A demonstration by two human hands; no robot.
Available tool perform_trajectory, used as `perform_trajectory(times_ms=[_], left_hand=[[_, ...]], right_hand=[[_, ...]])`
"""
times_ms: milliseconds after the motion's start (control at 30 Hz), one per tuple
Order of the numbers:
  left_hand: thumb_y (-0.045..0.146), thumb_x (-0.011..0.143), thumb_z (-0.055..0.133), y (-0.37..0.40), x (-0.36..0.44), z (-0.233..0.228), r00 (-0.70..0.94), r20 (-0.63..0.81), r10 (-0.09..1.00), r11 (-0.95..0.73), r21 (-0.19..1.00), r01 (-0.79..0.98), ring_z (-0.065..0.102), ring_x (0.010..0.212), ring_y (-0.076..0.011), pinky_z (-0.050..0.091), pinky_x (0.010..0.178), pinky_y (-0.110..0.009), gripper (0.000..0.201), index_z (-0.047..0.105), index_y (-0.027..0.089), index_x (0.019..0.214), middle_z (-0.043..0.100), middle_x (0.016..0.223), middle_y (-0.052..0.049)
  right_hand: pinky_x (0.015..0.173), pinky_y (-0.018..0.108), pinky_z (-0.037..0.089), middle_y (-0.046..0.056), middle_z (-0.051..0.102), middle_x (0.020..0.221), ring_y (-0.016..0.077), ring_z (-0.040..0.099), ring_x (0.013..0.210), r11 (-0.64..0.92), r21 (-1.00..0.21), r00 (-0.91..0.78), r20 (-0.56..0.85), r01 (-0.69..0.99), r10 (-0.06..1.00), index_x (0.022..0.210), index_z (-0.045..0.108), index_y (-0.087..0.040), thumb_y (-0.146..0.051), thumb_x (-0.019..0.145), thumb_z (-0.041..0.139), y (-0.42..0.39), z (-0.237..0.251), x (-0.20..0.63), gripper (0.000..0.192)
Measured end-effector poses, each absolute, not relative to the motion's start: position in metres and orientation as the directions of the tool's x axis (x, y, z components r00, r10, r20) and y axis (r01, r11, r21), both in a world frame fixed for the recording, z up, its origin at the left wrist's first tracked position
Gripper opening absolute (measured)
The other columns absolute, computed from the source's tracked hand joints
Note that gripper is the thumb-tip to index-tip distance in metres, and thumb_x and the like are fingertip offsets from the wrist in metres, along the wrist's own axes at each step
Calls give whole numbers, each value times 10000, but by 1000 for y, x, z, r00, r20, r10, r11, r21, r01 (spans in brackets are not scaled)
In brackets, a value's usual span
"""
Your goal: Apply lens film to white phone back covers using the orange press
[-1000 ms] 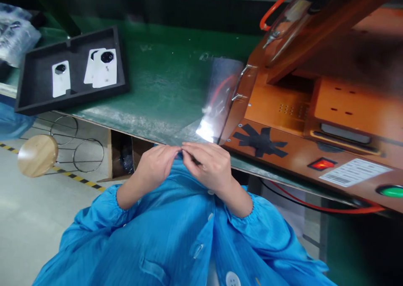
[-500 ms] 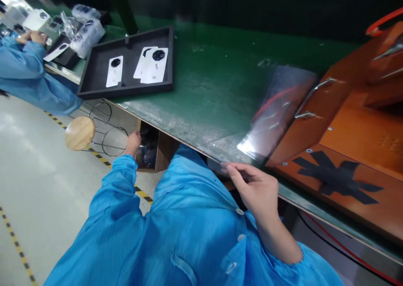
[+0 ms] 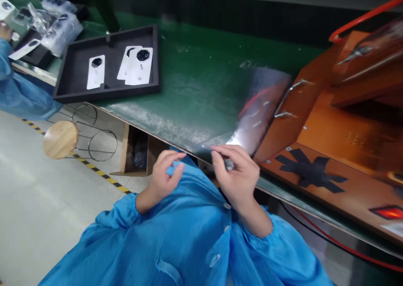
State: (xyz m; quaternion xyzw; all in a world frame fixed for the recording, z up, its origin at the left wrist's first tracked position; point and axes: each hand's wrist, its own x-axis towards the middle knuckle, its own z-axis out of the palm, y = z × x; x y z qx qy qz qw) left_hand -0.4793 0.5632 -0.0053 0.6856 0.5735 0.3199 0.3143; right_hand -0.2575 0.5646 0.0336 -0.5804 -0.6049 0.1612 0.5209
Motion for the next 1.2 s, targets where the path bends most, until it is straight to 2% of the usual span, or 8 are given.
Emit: perform_trajectory(times_ms=[100,233,400,533,767,967,1100,1200], left_hand=[[438,1080,572,562,-446,14,276,255,927,-338,887,316,693,1174,-225,604,942,-364,452,648,240,1479,706,1377,-127],[425,1070,621,581,-431,21,252,221,942,-265,951,159,703,1216,-233,602,1014,-378,378,722,227,1376,742,1333,-117],[406,1009,700,603,-437,22,115,6,993,-23,989,147,752,930,-182,608,863,-310,216,803,217,1024,806,996,-49],[362,986,699,611,-449,28,164,33,986,-82,950,301,700,807,-159,557,755,-287,182,769,209,915,767,892,-29],[253,1024,603,620,-466,44,513,244,823,-521,684,511,669,897,-183,544,836,-341,144,701,207,929,702,943,-48],[300,1035,608,624,-475,49,642,269,718,-681,465,566,684,964,-215,563,874,-368,148,720,205,1021,722,1051,-79],[464,1066,577,700,-496,64,428,310,849,-522,363,772,674,1158,-284,542,1051,-454,379,685,197,1312,722,1217,-125],[399,1053,587,796,-516,78,64,206,976,-120,270,955,615,1300,-342,457,1169,-508,332,703,175,1269,671,1362,-183]], right_hand=[[710,371,508,40,760,842,196,678,752,406,-482,34,675,776,737,1074,809,-265,-187,1000,682,570,28,-266,167],[649,395,373,48,715,783,210,587,709,485,-271,-177,698,831,694,1313,747,-188,-222,1042,643,567,22,-273,293],[695,372,489,54,709,869,209,631,779,494,-555,-41,636,669,770,1355,723,-195,-199,1046,628,567,31,-268,323],[695,349,536,41,680,886,184,632,761,354,-743,109,494,567,863,1153,757,-219,-230,1026,684,576,43,-253,147],[804,377,557,77,704,974,227,672,906,398,-680,-107,429,616,897,1131,741,-212,-297,1038,685,591,45,-250,138],[744,353,510,48,663,875,205,637,821,426,-628,-165,430,651,887,931,689,-201,-220,1059,613,587,40,-252,149],[724,330,508,36,651,876,180,620,782,349,-727,-23,417,592,909,934,647,-216,-223,1060,589,582,32,-250,139],[649,297,500,19,642,832,162,612,714,320,-824,24,375,468,927,892,638,-227,-243,1045,591,581,20,-251,161]])
